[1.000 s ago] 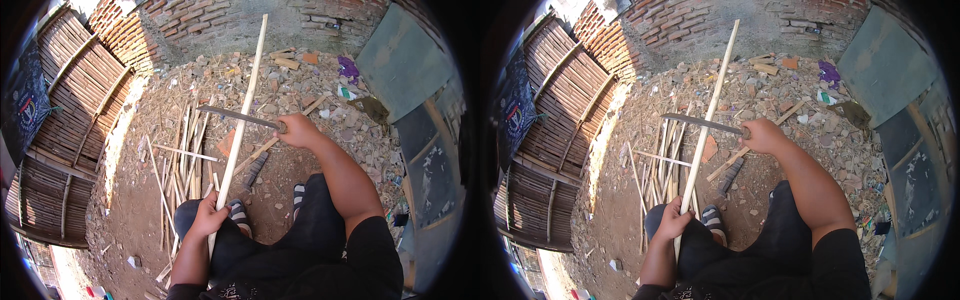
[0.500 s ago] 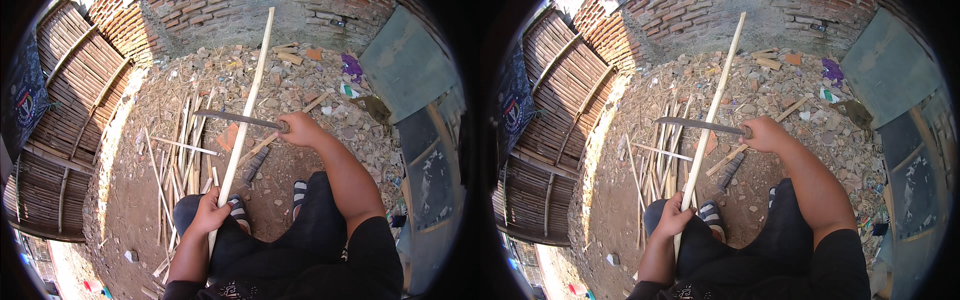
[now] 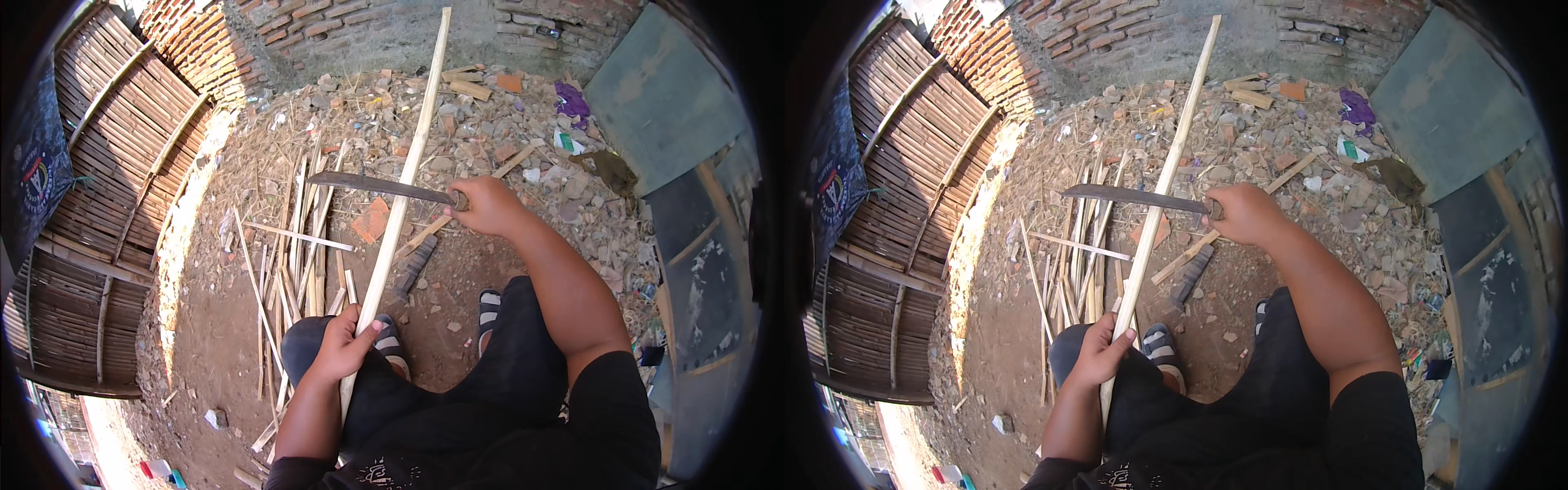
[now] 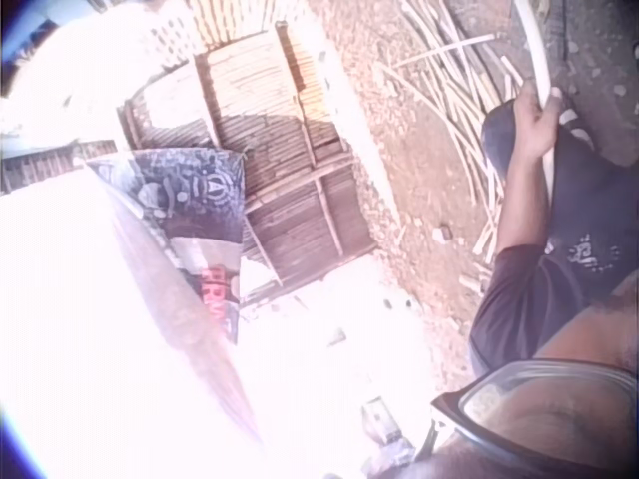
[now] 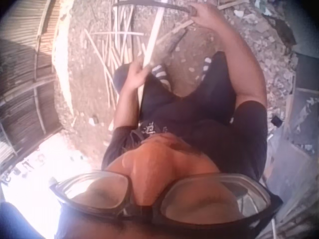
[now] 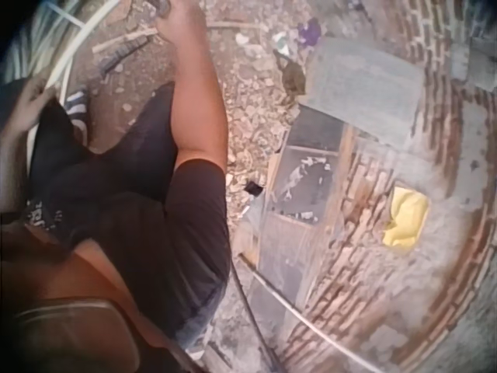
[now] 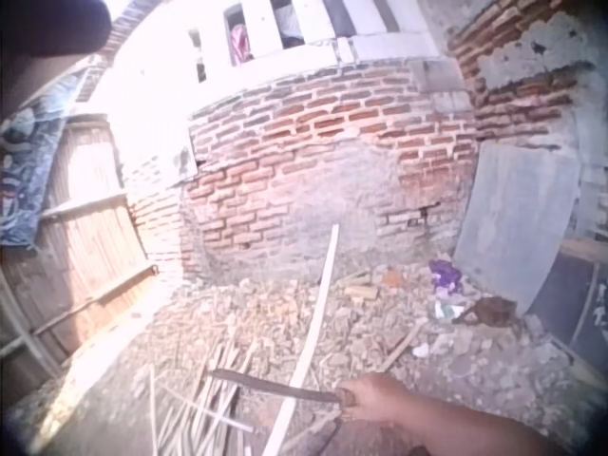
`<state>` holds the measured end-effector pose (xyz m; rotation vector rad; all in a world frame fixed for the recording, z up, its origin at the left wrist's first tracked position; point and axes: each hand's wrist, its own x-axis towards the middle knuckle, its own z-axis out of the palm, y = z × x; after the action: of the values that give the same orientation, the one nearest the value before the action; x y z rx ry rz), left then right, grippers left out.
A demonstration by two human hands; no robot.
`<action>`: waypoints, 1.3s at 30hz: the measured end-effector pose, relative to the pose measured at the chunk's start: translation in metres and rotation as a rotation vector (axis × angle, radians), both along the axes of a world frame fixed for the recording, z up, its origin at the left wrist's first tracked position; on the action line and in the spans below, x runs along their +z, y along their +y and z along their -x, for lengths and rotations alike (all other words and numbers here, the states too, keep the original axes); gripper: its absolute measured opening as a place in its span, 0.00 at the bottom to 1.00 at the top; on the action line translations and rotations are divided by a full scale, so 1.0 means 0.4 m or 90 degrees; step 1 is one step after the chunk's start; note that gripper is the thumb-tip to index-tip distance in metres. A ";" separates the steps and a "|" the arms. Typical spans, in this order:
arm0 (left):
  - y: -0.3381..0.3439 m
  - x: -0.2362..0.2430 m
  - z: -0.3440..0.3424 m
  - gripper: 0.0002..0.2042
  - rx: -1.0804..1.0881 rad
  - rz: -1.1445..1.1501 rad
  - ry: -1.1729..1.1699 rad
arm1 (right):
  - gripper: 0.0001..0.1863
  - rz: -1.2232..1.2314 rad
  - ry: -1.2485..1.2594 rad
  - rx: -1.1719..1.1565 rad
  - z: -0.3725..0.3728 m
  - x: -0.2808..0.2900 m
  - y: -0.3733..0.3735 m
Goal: The person holds a length of bamboo and uses a large knife to shave and smooth the outer surface while sitting in a dirt yard.
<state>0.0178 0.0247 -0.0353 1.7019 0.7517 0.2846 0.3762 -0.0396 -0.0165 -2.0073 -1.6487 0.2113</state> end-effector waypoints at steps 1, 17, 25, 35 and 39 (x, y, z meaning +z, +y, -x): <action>-0.003 0.006 -0.002 0.09 0.007 0.016 -0.001 | 0.16 -0.035 0.002 -0.039 -0.006 -0.001 -0.001; -0.108 0.054 0.091 0.11 -0.033 -0.061 0.049 | 0.17 -0.187 0.363 0.056 -0.030 -0.028 -0.008; -0.186 0.084 0.166 0.14 -0.034 -0.170 0.145 | 0.13 -0.187 0.673 0.051 0.019 0.038 -0.018; -0.154 0.092 0.081 0.22 -0.156 -0.049 -0.063 | 0.12 -0.129 0.695 0.191 0.093 0.064 -0.020; -0.068 0.093 -0.072 0.19 -0.113 0.166 -0.068 | 0.14 -0.186 0.489 0.275 0.117 0.036 -0.014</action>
<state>0.0465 -0.0025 0.0021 1.4820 0.5298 0.1465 0.3293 -0.0453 -0.0021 -1.1134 -1.4515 0.7437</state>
